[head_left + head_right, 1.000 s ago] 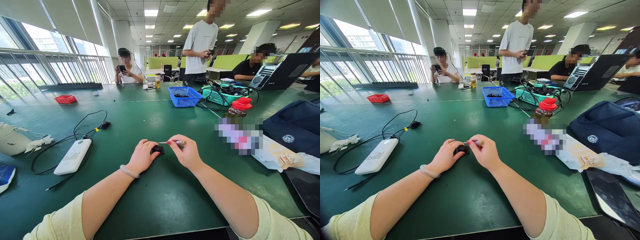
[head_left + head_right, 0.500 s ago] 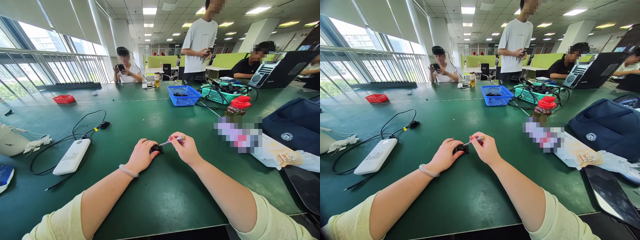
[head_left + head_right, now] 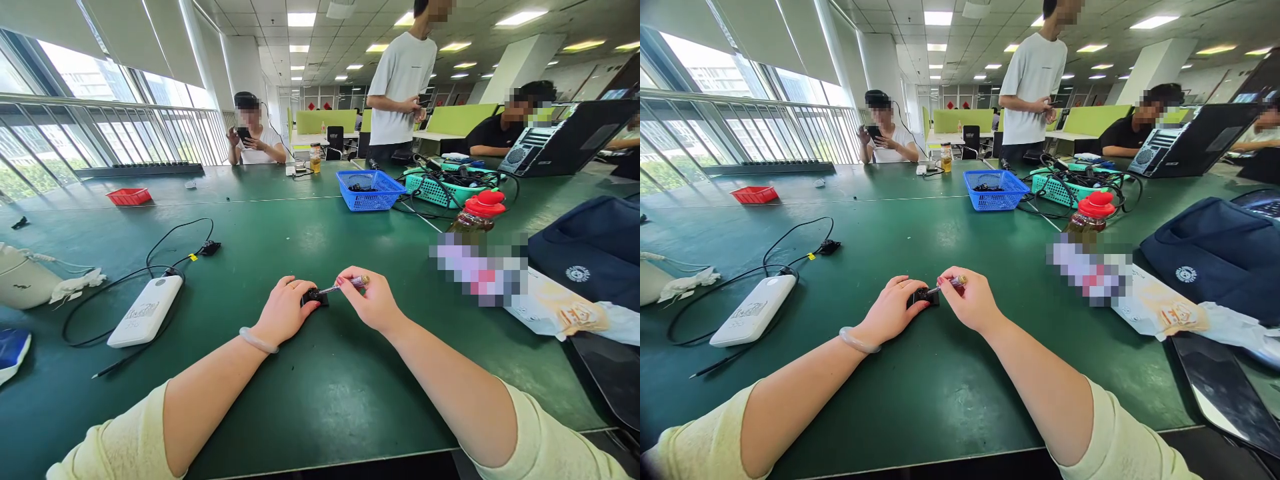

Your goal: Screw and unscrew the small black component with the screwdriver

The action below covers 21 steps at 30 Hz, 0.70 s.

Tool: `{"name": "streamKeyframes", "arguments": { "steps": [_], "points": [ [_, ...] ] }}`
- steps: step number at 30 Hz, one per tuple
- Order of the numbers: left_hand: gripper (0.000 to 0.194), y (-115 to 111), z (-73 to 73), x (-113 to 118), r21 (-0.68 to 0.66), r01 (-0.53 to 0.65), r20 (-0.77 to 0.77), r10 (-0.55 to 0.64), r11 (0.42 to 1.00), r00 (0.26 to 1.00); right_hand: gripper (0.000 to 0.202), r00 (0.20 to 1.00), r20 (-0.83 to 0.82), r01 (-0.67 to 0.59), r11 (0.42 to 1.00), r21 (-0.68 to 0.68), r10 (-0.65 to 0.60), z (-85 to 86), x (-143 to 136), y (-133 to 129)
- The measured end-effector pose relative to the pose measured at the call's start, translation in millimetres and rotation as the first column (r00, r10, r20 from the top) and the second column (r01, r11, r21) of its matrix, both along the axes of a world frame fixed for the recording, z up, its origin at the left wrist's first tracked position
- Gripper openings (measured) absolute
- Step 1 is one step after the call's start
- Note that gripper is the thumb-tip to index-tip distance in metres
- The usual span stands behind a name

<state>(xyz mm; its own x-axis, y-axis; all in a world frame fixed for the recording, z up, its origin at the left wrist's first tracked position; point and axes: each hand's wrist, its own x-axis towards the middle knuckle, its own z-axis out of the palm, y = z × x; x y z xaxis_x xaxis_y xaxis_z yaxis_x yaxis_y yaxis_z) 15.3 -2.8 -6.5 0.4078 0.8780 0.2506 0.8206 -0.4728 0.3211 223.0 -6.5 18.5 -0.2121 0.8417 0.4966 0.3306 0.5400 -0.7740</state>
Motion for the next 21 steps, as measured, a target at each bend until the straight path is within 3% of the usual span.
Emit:
{"name": "streamKeyframes", "arguments": {
  "steps": [3,7,14,18,21],
  "points": [
    [0.020,-0.7,0.6,0.5,-0.006,0.001,0.004,-0.001,1.000,1.000,0.028,1.000,-0.032,0.001,1.000,-0.012,-0.001,-0.3,-2.0,-1.5],
    [0.020,-0.7,0.9,0.8,-0.016,-0.005,0.017,0.005,1.000,1.000,0.038,0.969,-0.233,0.033,0.982,-0.184,-0.076,-5.3,-6.5,1.2],
    [0.021,-0.3,0.4,0.9,-0.038,-0.005,0.029,0.006,0.999,1.000,0.057,0.763,-0.569,-0.074,0.835,-0.546,-0.305,-15.9,-7.6,18.2],
    [0.023,-0.5,0.3,1.3,-0.051,-0.017,0.024,0.019,0.999,1.000,0.056,0.727,-0.599,-0.157,0.768,-0.621,-0.335,-20.3,-9.3,20.9],
    [0.024,-0.3,0.4,1.1,-0.060,-0.020,0.019,0.021,0.998,1.000,0.057,0.745,-0.599,-0.167,0.786,-0.595,-0.295,-18.9,-13.6,16.2]
  ]
}}
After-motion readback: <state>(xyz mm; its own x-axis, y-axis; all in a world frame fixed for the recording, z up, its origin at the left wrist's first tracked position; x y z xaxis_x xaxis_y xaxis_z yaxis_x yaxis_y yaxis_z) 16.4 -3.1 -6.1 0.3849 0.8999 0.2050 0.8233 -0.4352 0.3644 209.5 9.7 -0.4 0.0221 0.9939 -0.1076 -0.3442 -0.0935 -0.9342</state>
